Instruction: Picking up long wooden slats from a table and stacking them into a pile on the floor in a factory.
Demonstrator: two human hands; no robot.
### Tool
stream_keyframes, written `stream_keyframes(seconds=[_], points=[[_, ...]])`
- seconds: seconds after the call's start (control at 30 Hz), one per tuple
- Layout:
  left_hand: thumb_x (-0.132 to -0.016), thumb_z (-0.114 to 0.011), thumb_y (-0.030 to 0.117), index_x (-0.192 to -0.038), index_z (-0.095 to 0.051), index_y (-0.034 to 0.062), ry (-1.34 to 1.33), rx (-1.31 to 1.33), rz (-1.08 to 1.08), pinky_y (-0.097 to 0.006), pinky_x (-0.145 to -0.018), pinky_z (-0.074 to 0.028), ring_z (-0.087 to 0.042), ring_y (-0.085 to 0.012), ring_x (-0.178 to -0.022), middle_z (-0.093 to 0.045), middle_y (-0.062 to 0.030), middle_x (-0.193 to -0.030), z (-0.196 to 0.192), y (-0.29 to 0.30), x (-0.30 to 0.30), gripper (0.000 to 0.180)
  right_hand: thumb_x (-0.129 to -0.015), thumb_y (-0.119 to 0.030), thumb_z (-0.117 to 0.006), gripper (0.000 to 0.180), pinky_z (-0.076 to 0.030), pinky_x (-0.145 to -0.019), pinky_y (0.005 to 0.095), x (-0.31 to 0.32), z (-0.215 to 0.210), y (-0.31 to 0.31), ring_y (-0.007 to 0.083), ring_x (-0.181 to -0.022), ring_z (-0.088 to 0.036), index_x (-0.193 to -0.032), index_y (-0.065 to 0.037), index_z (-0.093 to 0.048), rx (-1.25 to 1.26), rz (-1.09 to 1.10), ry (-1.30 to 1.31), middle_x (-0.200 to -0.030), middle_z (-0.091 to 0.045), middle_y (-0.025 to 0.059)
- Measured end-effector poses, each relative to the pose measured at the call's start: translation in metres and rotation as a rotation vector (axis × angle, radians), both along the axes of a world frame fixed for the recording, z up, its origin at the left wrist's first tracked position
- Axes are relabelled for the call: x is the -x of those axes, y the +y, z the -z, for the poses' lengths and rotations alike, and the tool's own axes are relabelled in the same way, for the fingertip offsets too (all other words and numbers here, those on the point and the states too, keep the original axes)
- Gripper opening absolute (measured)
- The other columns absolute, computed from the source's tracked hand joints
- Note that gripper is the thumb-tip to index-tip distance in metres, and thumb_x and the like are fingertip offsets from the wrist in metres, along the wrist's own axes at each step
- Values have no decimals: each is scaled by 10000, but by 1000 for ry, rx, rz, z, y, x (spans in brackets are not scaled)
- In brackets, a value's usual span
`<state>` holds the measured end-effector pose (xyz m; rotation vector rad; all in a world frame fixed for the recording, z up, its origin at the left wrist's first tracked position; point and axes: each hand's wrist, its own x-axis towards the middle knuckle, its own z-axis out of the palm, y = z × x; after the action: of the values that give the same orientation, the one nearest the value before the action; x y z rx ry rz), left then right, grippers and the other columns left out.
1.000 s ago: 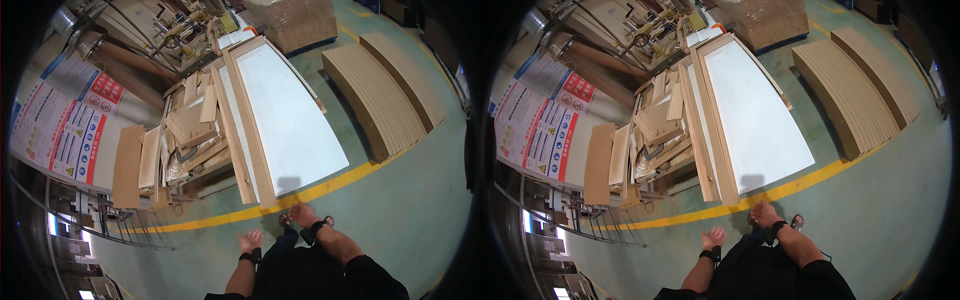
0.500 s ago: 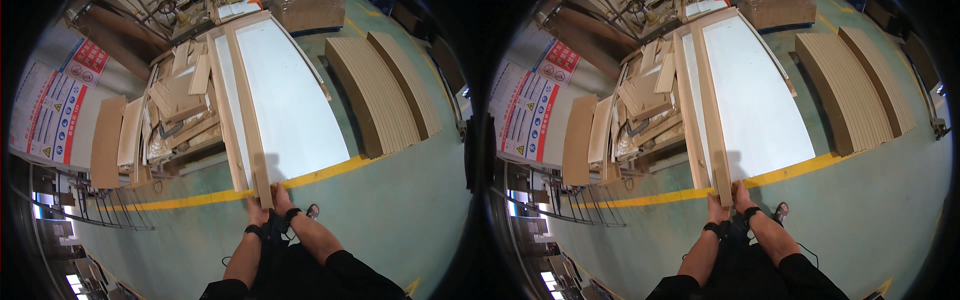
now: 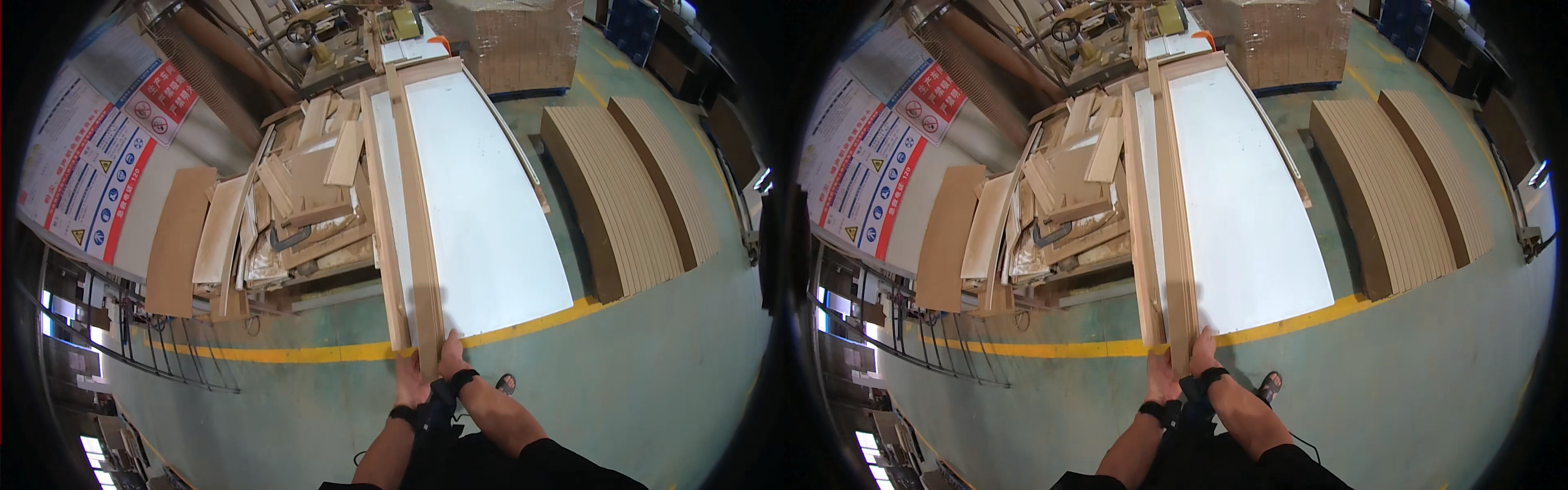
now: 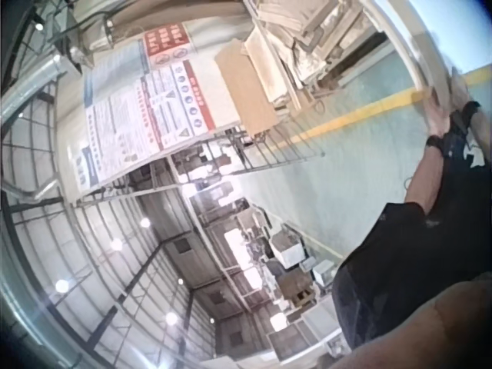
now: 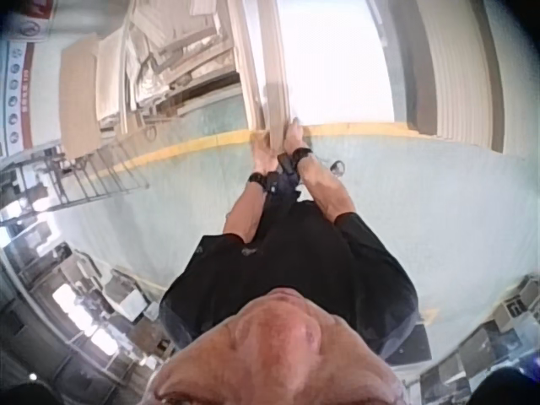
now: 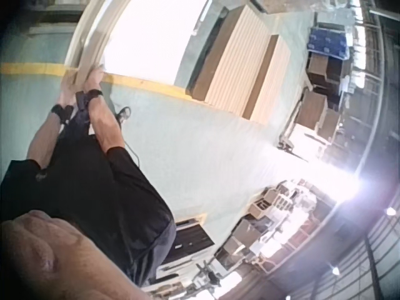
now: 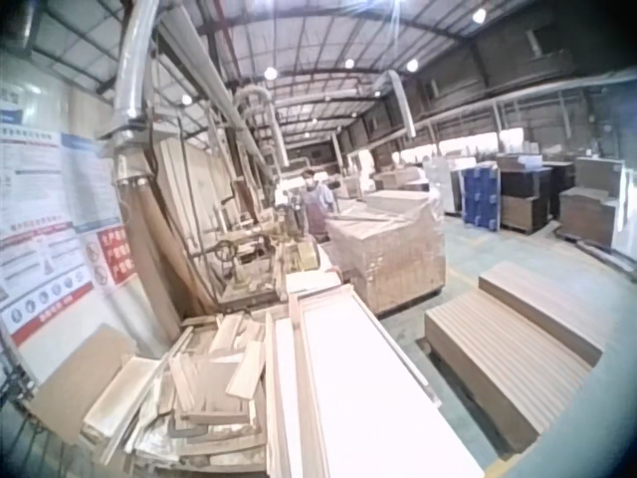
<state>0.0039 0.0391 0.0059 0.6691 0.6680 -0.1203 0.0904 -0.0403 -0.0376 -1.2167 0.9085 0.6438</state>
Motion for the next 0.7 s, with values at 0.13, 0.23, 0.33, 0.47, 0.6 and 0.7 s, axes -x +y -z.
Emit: stream_keyframes(seconds=[0.13,0.23,0.33,0.47,0.6,0.7], points=[[-955,-310,641,-1351,-499,34,102,197,-357,-471,-985,-449,-582,-322,-1153,-591,-129,-1278,30,-13,11,749,-983,-562,-358,683,-442,-997,447,4,0,-14,310,-1251,-503,-1376,-17,-477,-165,34,-24,-1328,-550,161],[-906,-461,596,-1348,-481,8,141,334,-472,-466,-936,-483,-589,-312,-1155,-590,-140,-1258,51,-17,4,736,-990,-519,-389,548,-472,-940,483,9,2,-25,287,-1182,-546,-1233,-55,-552,-391,51,143,-1250,-584,106],[-847,-623,366,-1353,-454,-12,123,367,-535,-450,-903,-513,-593,-298,-1144,-569,-171,-1265,49,-13,-16,655,-945,-591,-438,614,-479,-753,411,12,1,-27,252,-998,-564,-1240,-71,-579,-264,-72,53,-1163,-597,90],[-638,-779,-156,-1365,-406,-39,440,-630,-228,-401,-850,-558,-602,-255,-1112,-502,-221,-1332,16,-18,-38,825,-931,-616,-461,637,-481,-727,379,11,-12,-25,247,-987,-572,-1216,-60,-584,-311,47,96,-1181,-591,97],[-805,-775,178,-1386,-400,-25,346,-856,92,-471,-927,-512,-569,-302,-1157,-471,-225,-1363,-13,-16,-32,721,-976,-496,-495,617,-494,-904,384,19,-31,-30,228,-1265,-473,-1409,-67,-397,-490,58,139,-1280,-551,83],[-947,-351,576,-1411,-418,44,323,173,-397,-499,-1122,-326,-433,-324,-1324,-478,-150,-1415,-12,-9,-29,709,-911,-414,-652,724,-507,-861,371,28,-38,-29,238,-1125,-560,-1450,-76,-305,-446,-171,-240,-1215,-549,117]])
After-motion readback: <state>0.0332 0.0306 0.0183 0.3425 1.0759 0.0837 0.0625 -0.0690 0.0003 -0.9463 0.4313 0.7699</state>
